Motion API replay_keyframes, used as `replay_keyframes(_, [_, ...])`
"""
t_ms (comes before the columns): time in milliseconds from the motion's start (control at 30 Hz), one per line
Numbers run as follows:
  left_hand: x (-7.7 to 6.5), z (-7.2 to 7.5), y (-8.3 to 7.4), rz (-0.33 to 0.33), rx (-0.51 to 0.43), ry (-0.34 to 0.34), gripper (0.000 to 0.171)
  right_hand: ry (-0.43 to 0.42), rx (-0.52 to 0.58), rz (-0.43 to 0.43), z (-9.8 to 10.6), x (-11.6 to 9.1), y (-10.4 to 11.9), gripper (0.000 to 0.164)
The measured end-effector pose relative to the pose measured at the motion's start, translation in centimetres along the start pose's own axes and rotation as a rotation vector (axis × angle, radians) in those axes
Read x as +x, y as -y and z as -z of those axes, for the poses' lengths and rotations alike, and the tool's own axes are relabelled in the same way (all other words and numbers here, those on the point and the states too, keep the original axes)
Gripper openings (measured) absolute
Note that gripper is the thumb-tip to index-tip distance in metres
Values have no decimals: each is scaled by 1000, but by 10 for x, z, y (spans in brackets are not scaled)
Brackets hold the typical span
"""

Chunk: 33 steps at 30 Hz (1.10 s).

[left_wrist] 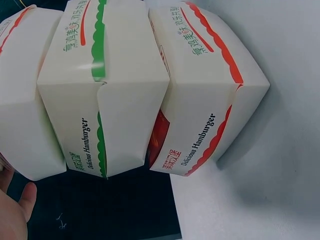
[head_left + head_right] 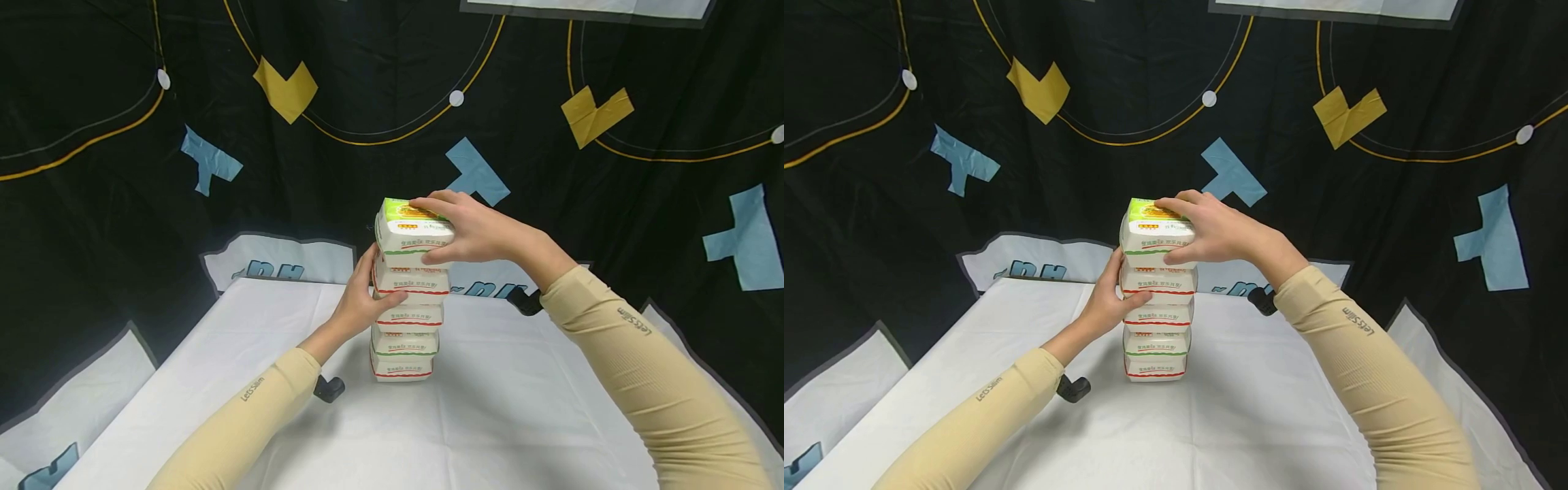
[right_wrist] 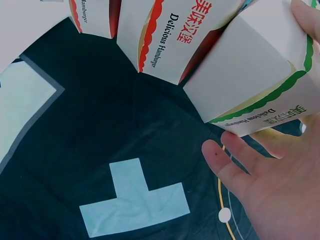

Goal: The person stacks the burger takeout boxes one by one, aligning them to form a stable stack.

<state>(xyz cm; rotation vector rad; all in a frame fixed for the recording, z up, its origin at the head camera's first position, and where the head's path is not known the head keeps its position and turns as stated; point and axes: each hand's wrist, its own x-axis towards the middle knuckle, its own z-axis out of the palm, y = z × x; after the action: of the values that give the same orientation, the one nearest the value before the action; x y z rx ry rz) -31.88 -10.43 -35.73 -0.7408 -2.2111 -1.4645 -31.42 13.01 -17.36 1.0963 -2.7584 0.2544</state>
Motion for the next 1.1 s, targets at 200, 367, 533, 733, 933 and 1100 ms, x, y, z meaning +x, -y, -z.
replay_keyframes(200, [0, 0, 2, 1, -3, -3, 99, -6, -9, -11, 0, 1, 0, 87])
replay_keyframes(367, [1, 1, 0, 0, -6, 7, 100, -10, -16, -2, 0, 1, 0, 87])
replay_keyframes(533, [3, 2, -3, 1, -15, 14, 103, -12, -15, 5, 0, 1, 0, 87])
replay_keyframes(733, [2, 1, -2, 6, -29, 14, 104, -10, -19, 17, -2, 3, 1, 87])
replay_keyframes(933, [1, 1, -1, 6, -42, 19, 104, -6, -19, 27, -4, 3, 1, 86])
replay_keyframes(1100, [3, 3, -3, -5, -38, 19, 105, -17, -6, 28, -2, 4, 0, 87])
